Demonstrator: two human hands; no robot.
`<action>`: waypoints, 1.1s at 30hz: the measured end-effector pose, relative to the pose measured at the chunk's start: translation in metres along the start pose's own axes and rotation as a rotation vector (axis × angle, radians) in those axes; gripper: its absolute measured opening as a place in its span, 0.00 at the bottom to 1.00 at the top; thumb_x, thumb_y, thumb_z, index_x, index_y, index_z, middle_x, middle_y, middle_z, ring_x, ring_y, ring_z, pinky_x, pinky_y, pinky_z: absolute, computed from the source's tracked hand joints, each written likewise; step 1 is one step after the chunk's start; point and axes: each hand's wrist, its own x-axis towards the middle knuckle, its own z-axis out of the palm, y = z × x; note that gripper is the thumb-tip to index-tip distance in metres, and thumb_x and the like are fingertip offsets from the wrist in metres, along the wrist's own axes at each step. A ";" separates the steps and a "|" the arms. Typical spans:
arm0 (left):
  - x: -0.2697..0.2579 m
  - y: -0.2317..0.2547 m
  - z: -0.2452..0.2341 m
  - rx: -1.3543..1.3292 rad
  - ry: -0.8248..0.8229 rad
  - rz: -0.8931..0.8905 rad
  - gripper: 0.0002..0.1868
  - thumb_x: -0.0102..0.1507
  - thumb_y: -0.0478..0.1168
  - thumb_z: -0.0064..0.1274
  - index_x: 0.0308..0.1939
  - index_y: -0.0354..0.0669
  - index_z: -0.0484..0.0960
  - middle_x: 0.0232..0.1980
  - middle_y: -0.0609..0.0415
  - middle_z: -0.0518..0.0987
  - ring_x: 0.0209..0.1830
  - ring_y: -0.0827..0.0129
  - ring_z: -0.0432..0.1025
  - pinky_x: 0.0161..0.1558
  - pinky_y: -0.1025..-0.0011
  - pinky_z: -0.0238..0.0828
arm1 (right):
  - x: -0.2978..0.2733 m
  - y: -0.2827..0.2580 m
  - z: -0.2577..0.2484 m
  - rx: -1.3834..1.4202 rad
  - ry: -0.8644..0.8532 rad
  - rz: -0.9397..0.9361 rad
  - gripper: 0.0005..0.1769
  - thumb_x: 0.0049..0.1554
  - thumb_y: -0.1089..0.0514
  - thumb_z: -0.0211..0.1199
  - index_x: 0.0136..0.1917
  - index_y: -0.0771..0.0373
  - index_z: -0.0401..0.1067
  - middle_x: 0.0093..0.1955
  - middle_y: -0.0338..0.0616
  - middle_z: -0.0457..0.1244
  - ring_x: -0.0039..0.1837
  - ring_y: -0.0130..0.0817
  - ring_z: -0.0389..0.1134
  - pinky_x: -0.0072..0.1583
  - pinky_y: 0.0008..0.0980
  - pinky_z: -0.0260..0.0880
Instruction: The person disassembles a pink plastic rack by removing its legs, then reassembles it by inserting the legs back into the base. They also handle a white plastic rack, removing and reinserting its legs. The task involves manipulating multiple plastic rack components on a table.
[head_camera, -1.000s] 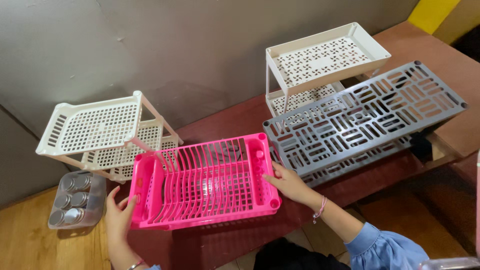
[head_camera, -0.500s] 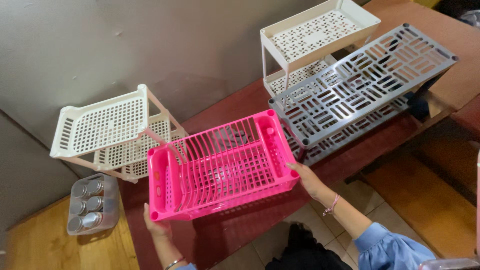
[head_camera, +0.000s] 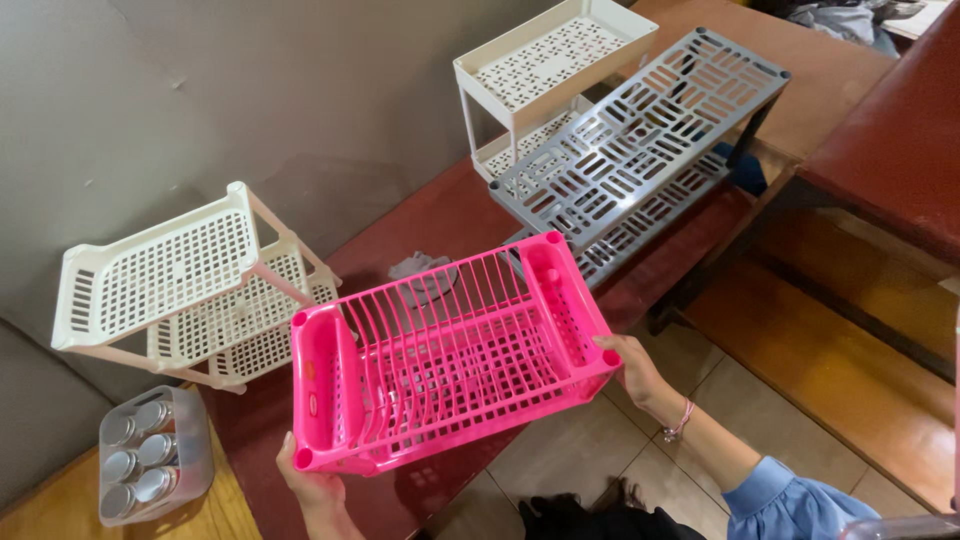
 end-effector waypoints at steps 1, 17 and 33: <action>-0.002 0.000 -0.002 -0.021 -0.004 -0.010 0.27 0.70 0.56 0.38 0.62 0.39 0.74 0.60 0.50 0.78 0.62 0.60 0.72 0.64 0.57 0.66 | -0.007 -0.001 -0.002 0.001 -0.016 -0.019 0.21 0.57 0.49 0.61 0.51 0.71 0.78 0.46 0.45 0.72 0.48 0.32 0.72 0.54 0.35 0.71; -0.146 0.047 0.035 0.014 0.009 -0.092 0.36 0.68 0.58 0.36 0.71 0.36 0.67 0.69 0.46 0.72 0.68 0.54 0.68 0.68 0.50 0.63 | -0.147 -0.052 -0.054 0.026 -0.008 -0.017 0.26 0.56 0.49 0.59 0.55 0.76 0.76 0.49 0.51 0.72 0.51 0.37 0.73 0.56 0.37 0.72; -0.211 -0.069 0.237 -0.017 -0.254 -0.125 0.29 0.69 0.54 0.38 0.64 0.36 0.74 0.62 0.47 0.78 0.61 0.59 0.73 0.62 0.57 0.67 | -0.205 -0.055 -0.292 0.146 0.396 -0.189 0.19 0.60 0.48 0.60 0.53 0.67 0.74 0.46 0.46 0.69 0.47 0.36 0.63 0.49 0.37 0.59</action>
